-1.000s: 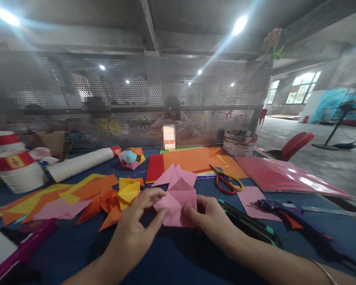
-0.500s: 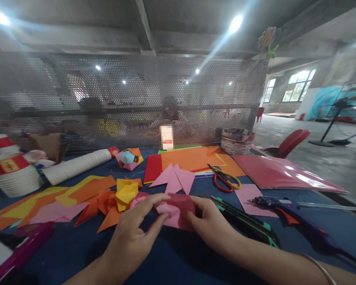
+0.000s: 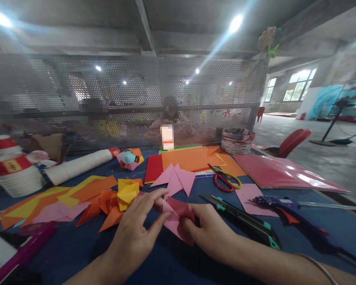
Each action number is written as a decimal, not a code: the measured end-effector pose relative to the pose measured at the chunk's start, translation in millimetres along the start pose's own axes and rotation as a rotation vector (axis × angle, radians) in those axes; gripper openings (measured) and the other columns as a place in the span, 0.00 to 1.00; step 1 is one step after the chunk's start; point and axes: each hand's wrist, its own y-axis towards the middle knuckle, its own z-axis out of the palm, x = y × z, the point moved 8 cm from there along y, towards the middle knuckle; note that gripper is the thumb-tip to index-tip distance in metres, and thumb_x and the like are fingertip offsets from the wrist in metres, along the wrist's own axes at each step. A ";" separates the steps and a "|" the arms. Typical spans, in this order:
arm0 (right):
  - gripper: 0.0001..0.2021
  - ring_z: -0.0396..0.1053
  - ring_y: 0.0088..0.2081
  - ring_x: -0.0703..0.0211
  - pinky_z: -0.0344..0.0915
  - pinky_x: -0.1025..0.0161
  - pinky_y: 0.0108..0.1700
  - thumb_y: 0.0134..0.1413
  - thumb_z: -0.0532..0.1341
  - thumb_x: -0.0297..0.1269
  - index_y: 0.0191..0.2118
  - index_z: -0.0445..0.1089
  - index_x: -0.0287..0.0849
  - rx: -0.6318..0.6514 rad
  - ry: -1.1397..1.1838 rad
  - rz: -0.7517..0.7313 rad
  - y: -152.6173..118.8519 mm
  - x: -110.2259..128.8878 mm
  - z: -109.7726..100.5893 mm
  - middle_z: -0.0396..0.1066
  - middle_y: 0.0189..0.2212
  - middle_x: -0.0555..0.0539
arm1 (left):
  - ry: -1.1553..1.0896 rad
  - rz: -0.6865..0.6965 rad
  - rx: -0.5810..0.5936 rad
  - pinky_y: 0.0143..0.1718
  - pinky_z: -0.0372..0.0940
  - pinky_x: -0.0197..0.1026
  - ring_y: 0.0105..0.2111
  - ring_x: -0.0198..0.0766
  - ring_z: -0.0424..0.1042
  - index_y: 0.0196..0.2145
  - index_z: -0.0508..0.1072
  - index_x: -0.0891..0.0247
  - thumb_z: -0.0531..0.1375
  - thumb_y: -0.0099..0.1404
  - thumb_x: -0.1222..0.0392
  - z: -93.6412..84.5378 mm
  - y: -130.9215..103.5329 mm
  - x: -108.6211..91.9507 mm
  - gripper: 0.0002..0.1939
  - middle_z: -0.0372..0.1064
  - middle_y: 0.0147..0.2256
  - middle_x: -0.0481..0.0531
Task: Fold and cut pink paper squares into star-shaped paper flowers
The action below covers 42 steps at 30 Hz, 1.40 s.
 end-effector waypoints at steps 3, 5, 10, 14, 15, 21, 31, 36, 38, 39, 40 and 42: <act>0.09 0.58 0.21 0.68 0.48 0.70 0.23 0.46 0.50 0.26 0.21 0.62 0.41 0.011 -0.042 -0.012 -1.3 3.6 0.3 0.64 0.17 0.55 | -0.011 0.027 0.062 0.51 0.59 0.45 0.44 0.40 0.67 0.54 0.58 0.47 0.57 0.65 0.58 3.6 1.9 -3.7 0.20 0.67 0.40 0.46; 0.09 0.59 0.21 0.69 0.48 0.70 0.23 0.46 0.49 0.25 0.21 0.63 0.41 0.026 -0.063 -0.012 -2.4 3.8 2.1 0.64 0.17 0.55 | 0.002 0.063 0.104 0.55 0.55 0.46 0.51 0.41 0.63 0.54 0.58 0.45 0.57 0.66 0.58 5.6 3.4 -7.7 0.21 0.64 0.47 0.47; 0.09 0.56 0.19 0.69 0.45 0.70 0.20 0.48 0.51 0.28 0.22 0.64 0.41 0.046 -0.127 -0.004 -3.7 0.0 4.8 0.63 0.16 0.55 | -0.037 0.139 0.228 0.56 0.54 0.38 0.57 0.36 0.57 0.55 0.56 0.43 0.55 0.66 0.64 15.9 0.4 -10.4 0.23 0.58 0.55 0.44; 0.09 0.52 0.19 0.69 0.45 0.69 0.21 0.51 0.53 0.31 0.21 0.63 0.41 0.026 -0.167 -0.014 -2.8 4.0 1.3 0.59 0.16 0.55 | -0.077 0.242 0.274 0.50 0.58 0.34 0.46 0.32 0.67 0.51 0.61 0.48 0.52 0.67 0.68 21.4 -5.3 -14.8 0.19 0.68 0.45 0.43; 0.10 0.52 0.20 0.68 0.46 0.69 0.21 0.52 0.54 0.33 0.22 0.63 0.41 0.019 -0.170 -0.018 -2.8 6.3 0.1 0.59 0.17 0.55 | -0.095 0.239 0.273 0.47 0.59 0.34 0.43 0.32 0.68 0.48 0.64 0.51 0.52 0.67 0.69 20.9 -5.1 -15.2 0.16 0.69 0.42 0.43; 0.21 0.63 0.36 0.61 0.59 0.68 0.35 0.40 0.69 0.41 0.42 0.67 0.44 0.014 -0.058 -0.089 -6.3 22.3 -2.3 0.66 0.38 0.51 | -0.290 -0.229 0.162 0.36 0.59 0.36 0.32 0.35 0.66 0.29 0.71 0.59 0.57 0.56 0.68 11.3 5.6 12.3 0.06 0.68 0.29 0.45; 0.09 0.60 0.27 0.67 0.57 0.70 0.27 0.51 0.61 0.39 0.38 0.66 0.42 0.037 0.162 -0.009 -5.9 13.7 4.5 0.66 0.27 0.54 | -0.616 -0.522 0.196 0.32 0.63 0.35 0.29 0.35 0.67 0.25 0.62 0.62 0.59 0.53 0.54 34.1 -6.6 32.6 0.11 0.67 0.27 0.47; 0.05 0.59 0.26 0.66 0.55 0.69 0.27 0.55 0.56 0.35 0.31 0.66 0.41 -0.040 0.117 -0.002 -0.9 8.5 -2.8 0.63 0.24 0.54 | -0.663 -0.525 0.286 0.27 0.62 0.34 0.23 0.32 0.66 0.22 0.60 0.62 0.60 0.53 0.54 39.6 -7.4 23.6 0.12 0.63 0.20 0.44; 0.05 0.60 0.27 0.66 0.56 0.69 0.28 0.56 0.55 0.35 0.31 0.65 0.41 -0.071 0.124 0.000 0.2 6.9 -5.9 0.64 0.24 0.53 | -0.666 -0.518 0.336 0.26 0.62 0.34 0.22 0.32 0.65 0.23 0.61 0.62 0.59 0.55 0.52 43.1 -7.6 20.6 0.13 0.63 0.20 0.44; 0.05 0.61 0.27 0.66 0.56 0.69 0.28 0.55 0.55 0.34 0.31 0.65 0.41 -0.082 0.127 -0.001 0.4 6.5 -6.9 0.64 0.24 0.53 | -0.662 -0.512 0.361 0.26 0.62 0.35 0.22 0.32 0.66 0.24 0.62 0.63 0.59 0.57 0.51 45.0 -8.0 19.6 0.14 0.63 0.20 0.44; 0.05 0.61 0.27 0.65 0.56 0.69 0.28 0.55 0.55 0.34 0.31 0.65 0.41 -0.092 0.129 -0.003 0.3 6.4 -7.9 0.65 0.24 0.53 | -0.654 -0.504 0.384 0.25 0.62 0.35 0.22 0.32 0.66 0.24 0.64 0.63 0.58 0.58 0.50 46.7 -8.6 18.8 0.14 0.63 0.20 0.45; 0.04 0.60 0.26 0.66 0.55 0.69 0.27 0.54 0.55 0.33 0.30 0.64 0.42 -0.117 0.128 -0.004 -0.3 6.8 -10.2 0.64 0.23 0.54 | -0.627 -0.491 0.423 0.26 0.63 0.35 0.22 0.33 0.67 0.26 0.67 0.65 0.58 0.59 0.49 49.5 -10.5 18.5 0.15 0.65 0.21 0.46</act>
